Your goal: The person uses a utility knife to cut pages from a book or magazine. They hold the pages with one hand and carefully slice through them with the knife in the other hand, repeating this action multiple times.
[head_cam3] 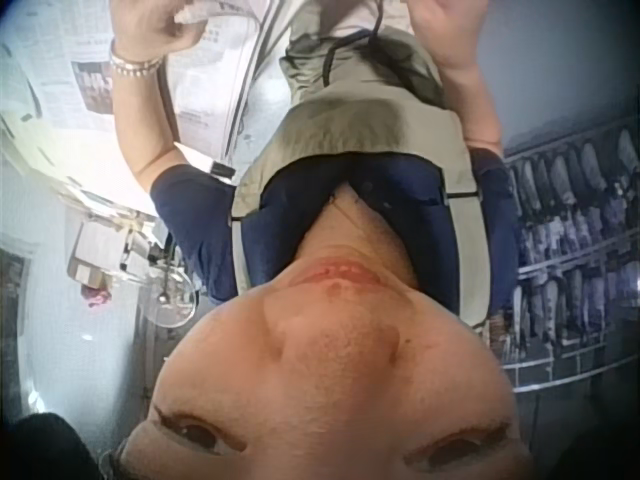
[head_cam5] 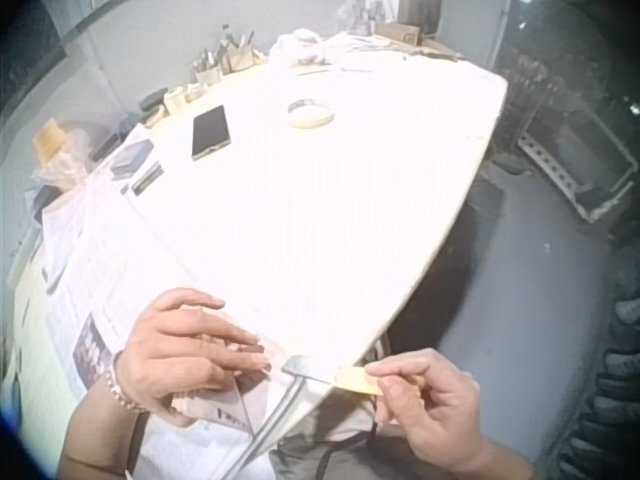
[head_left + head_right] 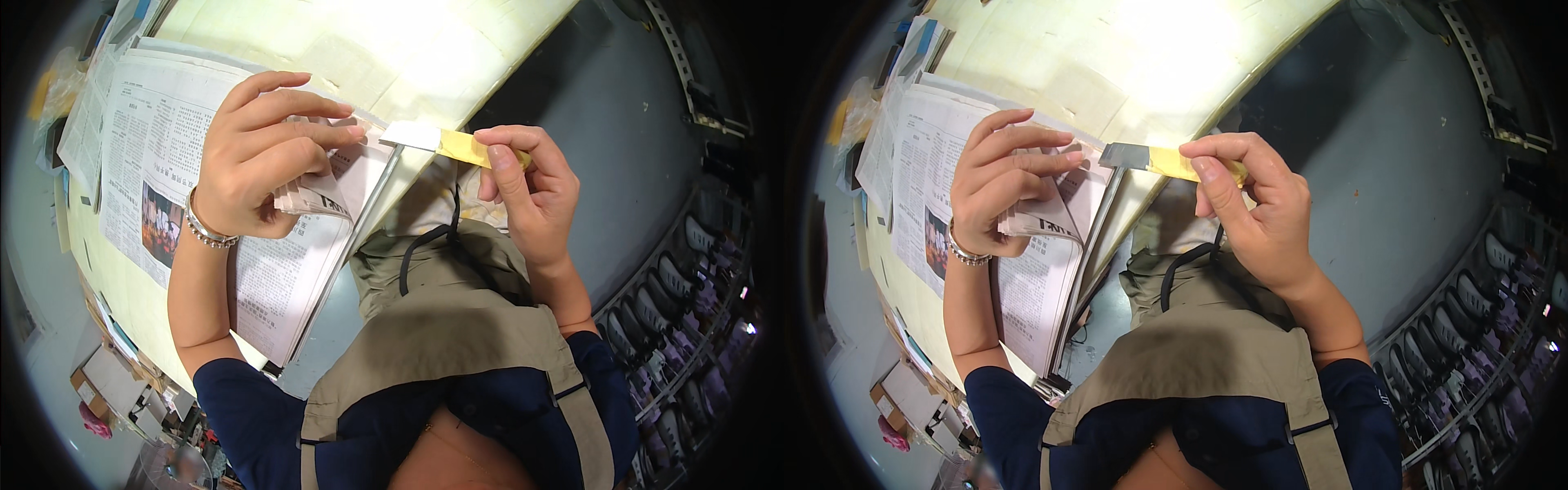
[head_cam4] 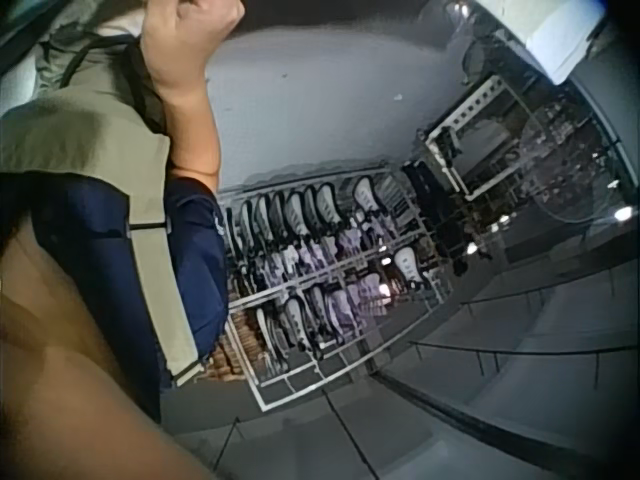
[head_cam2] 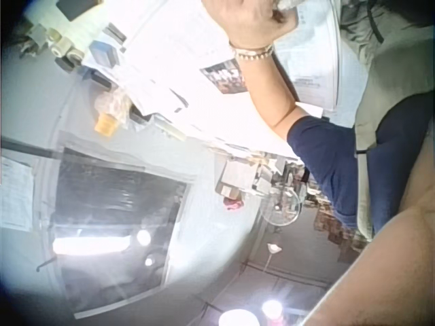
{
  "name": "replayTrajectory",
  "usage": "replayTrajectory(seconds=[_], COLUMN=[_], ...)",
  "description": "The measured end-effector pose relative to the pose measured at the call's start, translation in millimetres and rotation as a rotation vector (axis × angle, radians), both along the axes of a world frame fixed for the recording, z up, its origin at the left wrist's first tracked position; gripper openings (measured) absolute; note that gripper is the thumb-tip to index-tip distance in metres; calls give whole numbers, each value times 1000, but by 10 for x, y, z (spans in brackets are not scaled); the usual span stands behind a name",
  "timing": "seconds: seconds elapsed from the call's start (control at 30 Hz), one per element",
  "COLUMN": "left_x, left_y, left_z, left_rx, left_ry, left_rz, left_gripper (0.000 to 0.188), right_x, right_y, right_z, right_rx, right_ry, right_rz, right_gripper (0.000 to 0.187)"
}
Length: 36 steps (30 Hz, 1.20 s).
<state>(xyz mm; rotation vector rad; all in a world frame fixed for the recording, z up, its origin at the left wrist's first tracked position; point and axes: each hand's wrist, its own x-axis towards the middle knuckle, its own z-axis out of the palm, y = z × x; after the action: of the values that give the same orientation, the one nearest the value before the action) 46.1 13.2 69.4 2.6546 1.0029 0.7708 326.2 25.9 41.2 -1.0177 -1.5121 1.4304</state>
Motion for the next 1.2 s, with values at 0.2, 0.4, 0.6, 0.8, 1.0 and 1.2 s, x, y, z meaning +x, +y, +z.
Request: replayTrajectory(seconds=[0.2, 0.4, 0.6, 0.8, 1.0, 1.2], left_x=[-10, -7, -10, -19, -26, -25], left_y=[1, 1, 2, 4, 12, 5], left_z=[-41, -38, -40, -36, -40, -43], left_rx=[9, 4, -3, -3, -11, -12], left_ry=[-26, -30, -40, -30, -27, -27], left_rz=[-15, -13, -15, -22, -29, -26], left_gripper=[13, 14, 15, 15, 16, 16], right_x=[16, 38, 46, 43, 49, 51], right_y=[6, 32, 39, 28, 36, 35], right_z=[22, 75, 88, 95, 99, 95], right_rx=[90, 194, 227, 226, 226, 226], right_ry=[37, -40, -55, -63, -79, -75], right_rz=[-23, -26, 1, -9, -7, -3], right_gripper=[12, 11, 11, 11, 11, 11])
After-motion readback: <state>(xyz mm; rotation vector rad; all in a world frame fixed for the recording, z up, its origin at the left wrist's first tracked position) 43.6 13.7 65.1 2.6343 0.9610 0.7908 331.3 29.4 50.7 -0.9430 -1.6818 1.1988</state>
